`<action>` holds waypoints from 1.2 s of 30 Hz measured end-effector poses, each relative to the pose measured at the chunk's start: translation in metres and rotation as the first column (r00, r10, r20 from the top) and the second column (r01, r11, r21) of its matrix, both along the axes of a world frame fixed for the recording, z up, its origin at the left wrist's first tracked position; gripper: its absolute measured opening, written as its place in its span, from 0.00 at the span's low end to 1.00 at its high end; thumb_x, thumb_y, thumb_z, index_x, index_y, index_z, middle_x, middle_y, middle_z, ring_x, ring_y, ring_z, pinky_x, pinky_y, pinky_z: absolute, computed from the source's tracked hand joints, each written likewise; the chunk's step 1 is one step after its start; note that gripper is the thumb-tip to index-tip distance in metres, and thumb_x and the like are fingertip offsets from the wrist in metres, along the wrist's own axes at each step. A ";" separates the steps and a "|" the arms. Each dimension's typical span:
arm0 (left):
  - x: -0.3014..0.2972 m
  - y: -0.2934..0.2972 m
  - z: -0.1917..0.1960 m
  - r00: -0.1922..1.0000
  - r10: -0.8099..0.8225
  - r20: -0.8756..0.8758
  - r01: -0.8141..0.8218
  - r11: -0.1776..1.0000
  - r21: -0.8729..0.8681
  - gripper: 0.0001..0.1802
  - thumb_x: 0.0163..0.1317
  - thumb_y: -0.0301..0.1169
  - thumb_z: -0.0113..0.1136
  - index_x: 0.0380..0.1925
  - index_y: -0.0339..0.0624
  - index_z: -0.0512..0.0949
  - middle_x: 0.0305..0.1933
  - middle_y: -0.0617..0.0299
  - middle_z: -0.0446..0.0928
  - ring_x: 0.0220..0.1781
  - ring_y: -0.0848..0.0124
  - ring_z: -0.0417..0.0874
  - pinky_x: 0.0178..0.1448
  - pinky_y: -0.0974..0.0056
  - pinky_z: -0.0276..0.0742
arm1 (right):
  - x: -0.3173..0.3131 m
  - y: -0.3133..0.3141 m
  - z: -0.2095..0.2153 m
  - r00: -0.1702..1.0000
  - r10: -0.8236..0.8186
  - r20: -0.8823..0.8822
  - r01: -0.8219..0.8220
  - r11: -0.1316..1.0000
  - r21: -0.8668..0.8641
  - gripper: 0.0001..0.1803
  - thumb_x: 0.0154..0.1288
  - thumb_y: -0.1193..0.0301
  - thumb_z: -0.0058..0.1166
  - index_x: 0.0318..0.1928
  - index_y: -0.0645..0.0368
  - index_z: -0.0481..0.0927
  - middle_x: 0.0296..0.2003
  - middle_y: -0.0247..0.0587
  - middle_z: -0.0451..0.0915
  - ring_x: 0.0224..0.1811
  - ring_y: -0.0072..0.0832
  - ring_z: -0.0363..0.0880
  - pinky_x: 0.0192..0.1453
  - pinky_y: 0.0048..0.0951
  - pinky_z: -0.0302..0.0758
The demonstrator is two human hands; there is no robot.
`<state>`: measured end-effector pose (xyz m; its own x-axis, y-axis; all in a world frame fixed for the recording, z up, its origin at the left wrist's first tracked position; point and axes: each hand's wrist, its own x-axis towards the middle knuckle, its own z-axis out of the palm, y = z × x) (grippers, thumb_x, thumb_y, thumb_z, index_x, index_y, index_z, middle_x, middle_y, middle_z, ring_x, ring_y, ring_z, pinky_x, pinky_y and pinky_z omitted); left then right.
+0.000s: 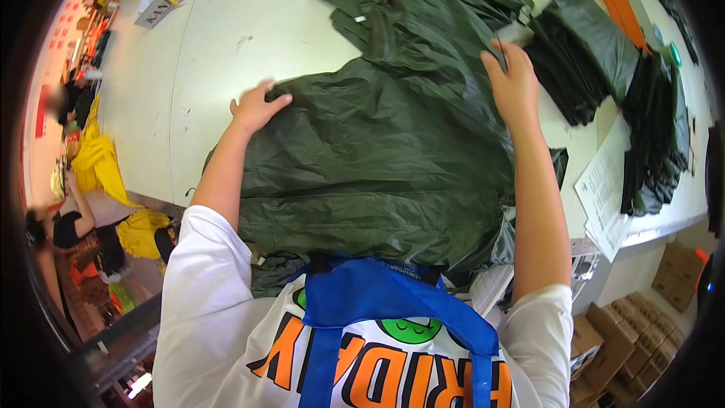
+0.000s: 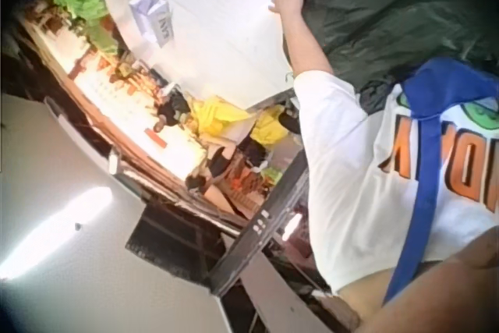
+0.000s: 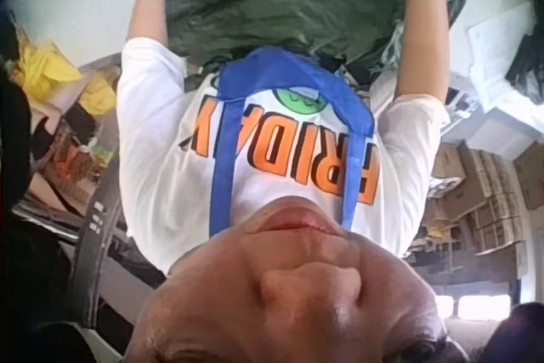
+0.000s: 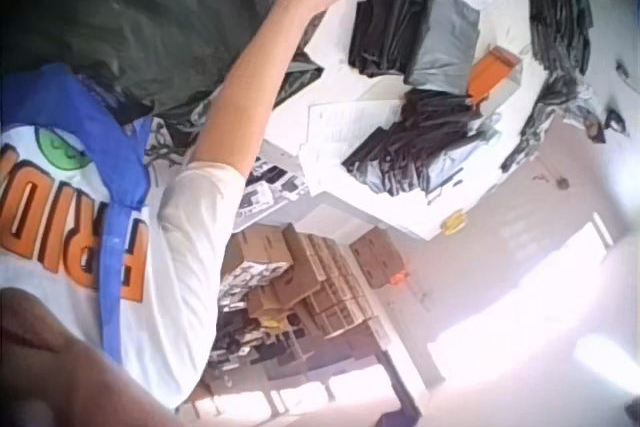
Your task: The person trims excess fabric from a green garment using scissors, then folds and stacks the finished pieces on the table. The person handles multiple green garments one at a time, cutting small sections and arranging them into a neat pile.
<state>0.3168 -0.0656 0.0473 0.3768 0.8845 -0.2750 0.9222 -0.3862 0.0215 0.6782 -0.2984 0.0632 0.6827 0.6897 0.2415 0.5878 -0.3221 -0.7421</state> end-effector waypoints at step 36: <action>-0.236 -0.178 0.014 0.910 0.136 0.392 -0.072 0.982 -0.173 0.20 0.52 0.37 0.64 0.43 0.40 0.78 0.44 0.47 0.77 0.49 0.50 0.77 0.54 0.54 0.73 | -0.039 -0.202 0.044 0.989 0.053 -0.139 -0.109 0.892 -0.439 0.16 0.59 0.76 0.55 0.48 0.67 0.75 0.39 0.40 0.78 0.42 0.26 0.73 0.50 0.27 0.69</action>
